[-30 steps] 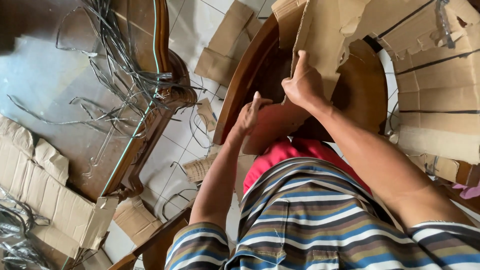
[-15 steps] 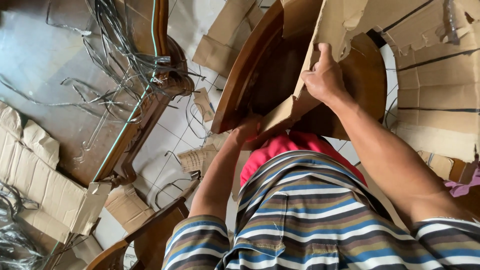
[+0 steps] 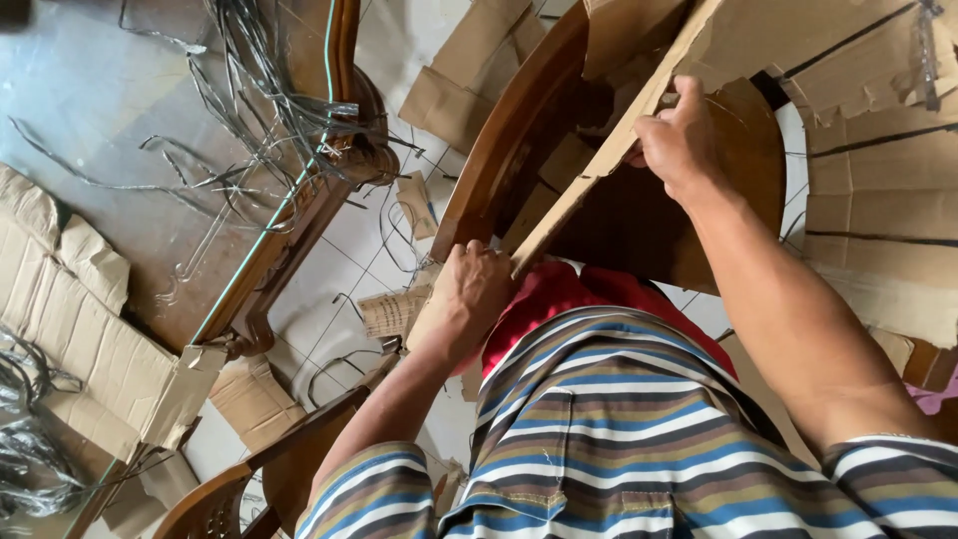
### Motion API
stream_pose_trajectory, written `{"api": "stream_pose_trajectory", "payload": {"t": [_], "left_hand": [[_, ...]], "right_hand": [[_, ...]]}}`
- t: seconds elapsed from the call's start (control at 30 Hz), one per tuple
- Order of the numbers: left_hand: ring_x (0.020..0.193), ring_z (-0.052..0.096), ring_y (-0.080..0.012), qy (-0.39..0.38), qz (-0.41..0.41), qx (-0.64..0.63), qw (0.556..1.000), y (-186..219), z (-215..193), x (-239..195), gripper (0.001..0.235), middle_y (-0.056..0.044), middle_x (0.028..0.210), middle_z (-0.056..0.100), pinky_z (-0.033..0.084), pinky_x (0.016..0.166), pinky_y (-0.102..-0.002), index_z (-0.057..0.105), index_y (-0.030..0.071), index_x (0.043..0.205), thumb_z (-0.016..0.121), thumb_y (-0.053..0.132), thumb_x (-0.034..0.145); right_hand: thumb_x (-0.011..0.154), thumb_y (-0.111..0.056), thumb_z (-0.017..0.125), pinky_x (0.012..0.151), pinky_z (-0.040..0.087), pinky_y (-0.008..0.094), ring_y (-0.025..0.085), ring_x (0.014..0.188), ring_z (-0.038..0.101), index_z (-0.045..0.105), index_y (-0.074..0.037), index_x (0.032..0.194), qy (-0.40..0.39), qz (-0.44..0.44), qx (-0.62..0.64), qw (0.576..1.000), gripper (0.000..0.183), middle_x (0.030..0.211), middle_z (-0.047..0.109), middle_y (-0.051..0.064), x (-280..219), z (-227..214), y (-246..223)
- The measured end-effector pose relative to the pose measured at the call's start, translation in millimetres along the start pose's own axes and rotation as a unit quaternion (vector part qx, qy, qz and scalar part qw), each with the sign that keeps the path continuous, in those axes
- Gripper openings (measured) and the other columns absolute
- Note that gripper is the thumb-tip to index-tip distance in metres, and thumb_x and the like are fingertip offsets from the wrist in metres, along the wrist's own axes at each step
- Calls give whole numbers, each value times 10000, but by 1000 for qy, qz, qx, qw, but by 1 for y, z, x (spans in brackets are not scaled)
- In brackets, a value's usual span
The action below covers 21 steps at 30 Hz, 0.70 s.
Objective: Wrapping the backrest of a wooden chair with cardboard pieces and securing them with wire ties for protection.
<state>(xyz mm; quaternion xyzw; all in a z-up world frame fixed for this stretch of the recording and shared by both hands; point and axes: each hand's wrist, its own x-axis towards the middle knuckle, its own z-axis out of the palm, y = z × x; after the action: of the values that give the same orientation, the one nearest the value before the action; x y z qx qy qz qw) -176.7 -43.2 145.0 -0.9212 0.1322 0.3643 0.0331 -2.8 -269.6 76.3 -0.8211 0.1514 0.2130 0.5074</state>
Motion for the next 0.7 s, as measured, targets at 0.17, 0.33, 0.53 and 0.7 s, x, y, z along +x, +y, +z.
{"api": "stream_pose_trajectory", "payload": {"t": [0.17,0.33,0.53,0.7], "left_hand": [[1093,570,-268,72,-68,-5,995,-32,-12,-16,387,-155,1240,658,463,991,-395,541,43,1390,525,199,1037],[1383,290,-368,243,-214,-69,943,-88,85,64,776,-138,1462,361,235,1149,-598,397,152,1469,728,461,839],[1369,487,-393,103,-249,-460,846,-94,82,53,1101,-164,1573,430,435,1061,-519,247,126,1593,780,574,740],[1210,573,-419,180,-229,-384,876,-77,118,77,840,-240,1329,606,506,929,-561,397,40,1486,722,486,852]], "right_hand": [[825,-98,561,509,402,304,120,634,461,360,-8,1456,45,-41,18,998,668,774,490,-24,20,8,3],[841,-45,531,460,384,291,110,610,432,343,-33,1414,61,-46,108,991,604,736,432,-29,38,44,5],[854,13,512,555,480,299,114,642,416,344,-73,1375,98,-56,114,987,554,758,391,-32,47,74,16],[880,12,516,566,467,288,108,667,378,286,-36,1456,101,-62,110,987,623,788,341,-32,47,81,21]]}}
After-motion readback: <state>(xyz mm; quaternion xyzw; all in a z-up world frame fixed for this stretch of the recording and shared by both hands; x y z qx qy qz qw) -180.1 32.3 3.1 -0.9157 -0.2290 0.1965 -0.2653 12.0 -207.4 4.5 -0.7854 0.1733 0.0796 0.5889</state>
